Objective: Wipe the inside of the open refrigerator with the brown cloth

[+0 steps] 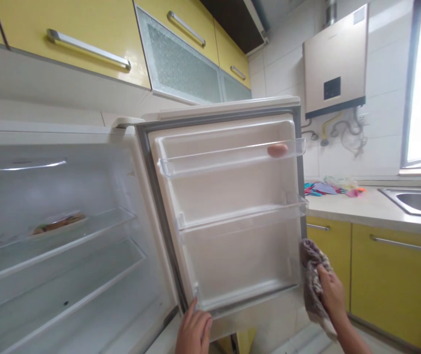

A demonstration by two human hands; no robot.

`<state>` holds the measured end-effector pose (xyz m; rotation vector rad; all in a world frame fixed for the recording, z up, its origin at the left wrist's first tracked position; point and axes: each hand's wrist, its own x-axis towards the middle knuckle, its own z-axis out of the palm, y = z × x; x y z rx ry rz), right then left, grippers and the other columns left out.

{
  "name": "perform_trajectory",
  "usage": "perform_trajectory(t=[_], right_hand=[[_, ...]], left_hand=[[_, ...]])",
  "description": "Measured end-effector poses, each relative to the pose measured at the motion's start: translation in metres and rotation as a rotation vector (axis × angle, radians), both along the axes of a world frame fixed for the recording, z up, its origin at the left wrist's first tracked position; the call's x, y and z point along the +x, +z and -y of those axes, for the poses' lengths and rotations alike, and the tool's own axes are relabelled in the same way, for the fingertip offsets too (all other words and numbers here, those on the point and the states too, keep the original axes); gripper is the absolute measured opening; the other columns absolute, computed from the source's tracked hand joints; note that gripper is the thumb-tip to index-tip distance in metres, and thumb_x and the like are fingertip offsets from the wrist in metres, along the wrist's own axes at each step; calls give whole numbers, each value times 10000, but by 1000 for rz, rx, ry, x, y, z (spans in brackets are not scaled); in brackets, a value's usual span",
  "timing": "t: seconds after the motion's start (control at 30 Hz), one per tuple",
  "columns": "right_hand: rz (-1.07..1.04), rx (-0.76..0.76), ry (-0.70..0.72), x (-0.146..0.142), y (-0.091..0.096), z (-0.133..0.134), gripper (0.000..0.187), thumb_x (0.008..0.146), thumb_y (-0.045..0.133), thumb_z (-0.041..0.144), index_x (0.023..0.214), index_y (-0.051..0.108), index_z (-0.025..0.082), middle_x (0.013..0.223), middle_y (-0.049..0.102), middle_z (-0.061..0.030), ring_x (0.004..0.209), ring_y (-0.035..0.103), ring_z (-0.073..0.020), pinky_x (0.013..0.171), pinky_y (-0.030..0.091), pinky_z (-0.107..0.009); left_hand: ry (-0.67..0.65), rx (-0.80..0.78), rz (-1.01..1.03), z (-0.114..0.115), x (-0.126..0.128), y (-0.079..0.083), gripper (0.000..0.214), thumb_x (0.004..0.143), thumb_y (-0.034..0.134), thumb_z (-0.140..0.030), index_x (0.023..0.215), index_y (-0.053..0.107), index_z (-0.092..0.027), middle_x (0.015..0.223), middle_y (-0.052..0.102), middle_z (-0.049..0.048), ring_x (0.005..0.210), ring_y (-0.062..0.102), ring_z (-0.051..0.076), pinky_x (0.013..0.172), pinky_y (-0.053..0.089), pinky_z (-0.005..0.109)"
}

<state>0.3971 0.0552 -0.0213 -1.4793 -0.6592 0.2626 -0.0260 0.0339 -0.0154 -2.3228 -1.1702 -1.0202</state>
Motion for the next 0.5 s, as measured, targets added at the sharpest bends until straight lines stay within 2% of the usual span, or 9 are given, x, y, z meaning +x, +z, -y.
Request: perform_trajectory(t=[0.07, 0.13, 0.23, 0.3, 0.4, 0.5], right_hand=[[176, 67, 10, -2, 0, 0, 563, 775, 469, 640, 976, 700, 167, 1055, 727, -148, 1068, 648, -359, 935, 502, -489], [337, 109, 39, -6, -9, 1, 540, 797, 495, 596, 1046, 707, 166, 1171, 707, -159, 1160, 620, -363, 1014, 474, -525], [551, 149, 129, -11, -27, 3, 423, 820, 532, 520, 1011, 730, 199, 1144, 723, -136, 1145, 630, -349, 1041, 465, -550], [617, 162, 135, -13, -35, 4, 383, 831, 526, 493, 984, 734, 210, 1108, 732, -128, 1123, 637, -347, 1042, 462, -565], [551, 163, 88, -19, -38, 8, 421, 825, 512, 515, 994, 717, 188, 1122, 722, -149, 1131, 633, -358, 1042, 463, -571], [334, 123, 9, -30, -36, 16, 505, 815, 470, 581, 1016, 693, 175, 1154, 706, -172, 1151, 630, -382, 1018, 483, -561]], left_hand=[[-10, 16, 19, -2, -1, -2, 299, 973, 445, -335, 849, 711, -281, 794, 768, 2, 1121, 710, 261, 856, 649, 380], [-20, 6, 19, -3, -3, -5, 277, 968, 458, -336, 859, 708, -287, 798, 769, -5, 1133, 704, 261, 869, 645, 384], [-15, -47, -8, -5, -5, -9, 241, 960, 485, -338, 873, 705, -288, 826, 771, -4, 1174, 684, 258, 913, 630, 382], [1, -79, -25, -4, -6, -10, 240, 961, 486, -337, 872, 703, -286, 844, 772, 1, 1190, 675, 254, 928, 624, 380], [8, -85, -50, -5, -10, -13, 246, 962, 482, -338, 871, 703, -282, 846, 773, 8, 1198, 671, 252, 931, 622, 377], [-16, -55, -77, -8, -16, -17, 236, 956, 487, -341, 880, 703, -284, 829, 774, 6, 1173, 685, 245, 938, 618, 365]])
